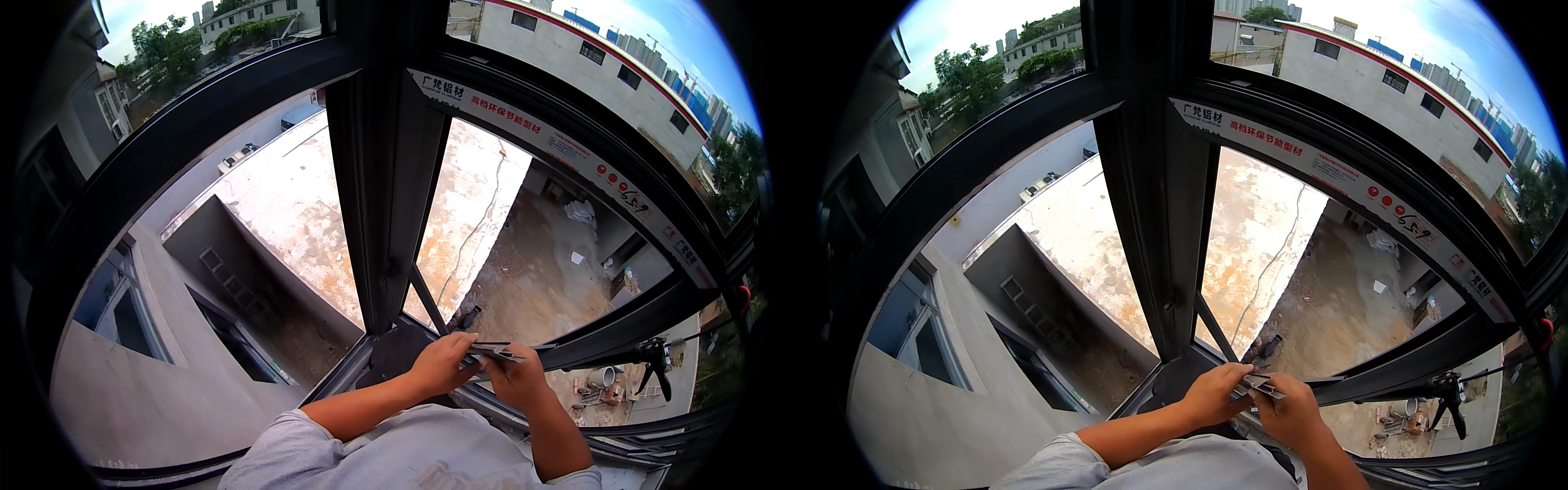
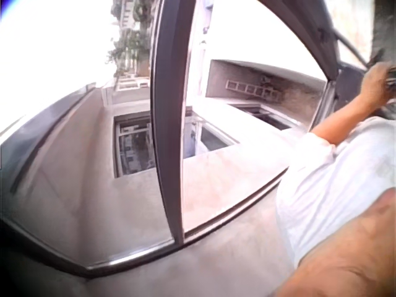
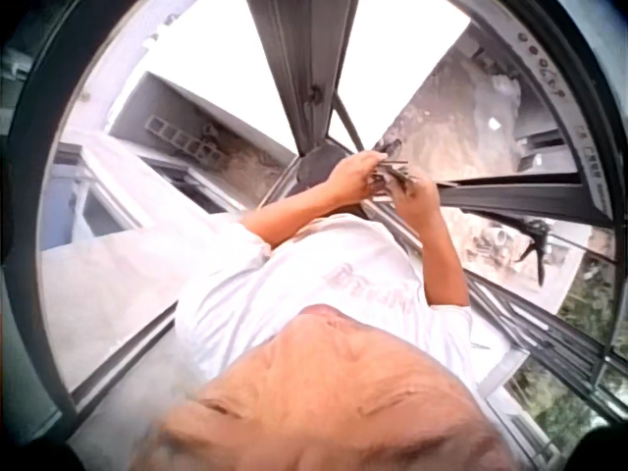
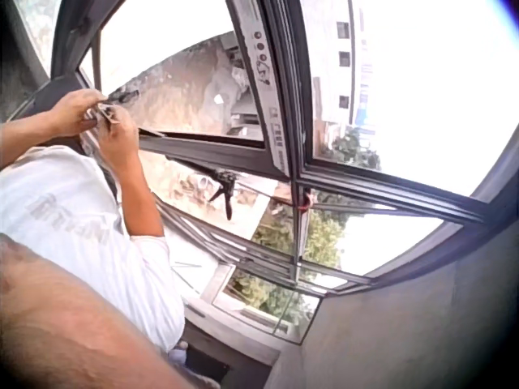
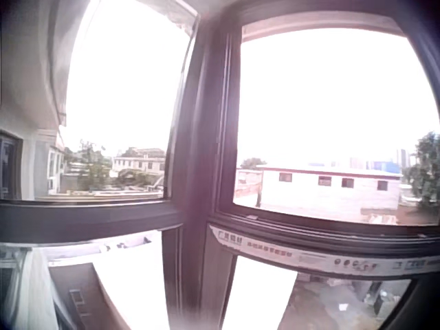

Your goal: The person applies sealant to the joints of a window frame using a caulking gun, then inserts and secures metal frame pieces into the window opening. The person works on an upper floor with a view of a construction site below.

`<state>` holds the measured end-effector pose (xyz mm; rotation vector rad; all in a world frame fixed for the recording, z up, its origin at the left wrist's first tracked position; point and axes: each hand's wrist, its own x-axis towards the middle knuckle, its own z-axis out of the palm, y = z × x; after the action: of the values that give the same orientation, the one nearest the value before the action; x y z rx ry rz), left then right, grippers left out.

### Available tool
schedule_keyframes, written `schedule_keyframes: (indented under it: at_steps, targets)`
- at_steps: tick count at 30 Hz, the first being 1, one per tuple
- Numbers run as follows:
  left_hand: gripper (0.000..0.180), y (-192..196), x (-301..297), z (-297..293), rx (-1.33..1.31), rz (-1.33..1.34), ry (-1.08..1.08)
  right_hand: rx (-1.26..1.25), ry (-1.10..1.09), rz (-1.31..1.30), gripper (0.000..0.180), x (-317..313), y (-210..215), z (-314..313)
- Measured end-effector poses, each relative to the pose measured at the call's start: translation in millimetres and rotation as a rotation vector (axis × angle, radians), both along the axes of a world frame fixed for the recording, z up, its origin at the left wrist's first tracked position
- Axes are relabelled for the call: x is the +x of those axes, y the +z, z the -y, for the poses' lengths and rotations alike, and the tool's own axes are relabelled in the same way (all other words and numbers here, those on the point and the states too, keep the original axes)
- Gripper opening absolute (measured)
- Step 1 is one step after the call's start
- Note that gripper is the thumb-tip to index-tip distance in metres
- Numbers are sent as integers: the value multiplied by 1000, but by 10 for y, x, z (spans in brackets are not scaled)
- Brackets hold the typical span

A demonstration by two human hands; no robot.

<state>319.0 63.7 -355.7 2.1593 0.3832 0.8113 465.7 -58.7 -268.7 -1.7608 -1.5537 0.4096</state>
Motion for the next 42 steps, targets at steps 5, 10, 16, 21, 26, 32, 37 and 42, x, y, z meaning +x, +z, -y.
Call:
schedule_keyframes:
  at_steps: [5,10,16,21,26,32,37,42]
  targets:
    - [40,-11,-68,-51,-33,-14,96,6,30,-123,20,-60,-44,-126]
    - [20,-119,-102,-278,-28,-11,137,150,94,55,29,42,-183,-297]
    - [14,-307,-214,-652,-102,-10,237,13,-75,-32,38,78,-303,-80]
    - [20,-480,-315,-879,-240,55,272,-143,-85,8,34,261,-643,285]
    - [9,-591,-352,-1062,-272,87,365,-240,-165,0,34,356,-862,640]
    - [17,-681,-233,-1151,-375,161,495,-394,-325,-170,35,386,-1155,1041]
    - [19,-566,-169,-1176,-340,141,556,-501,-275,-174,39,411,-1148,1088]
    - [19,-461,-184,-1132,-210,86,501,-501,-236,-180,39,424,-1148,1038]
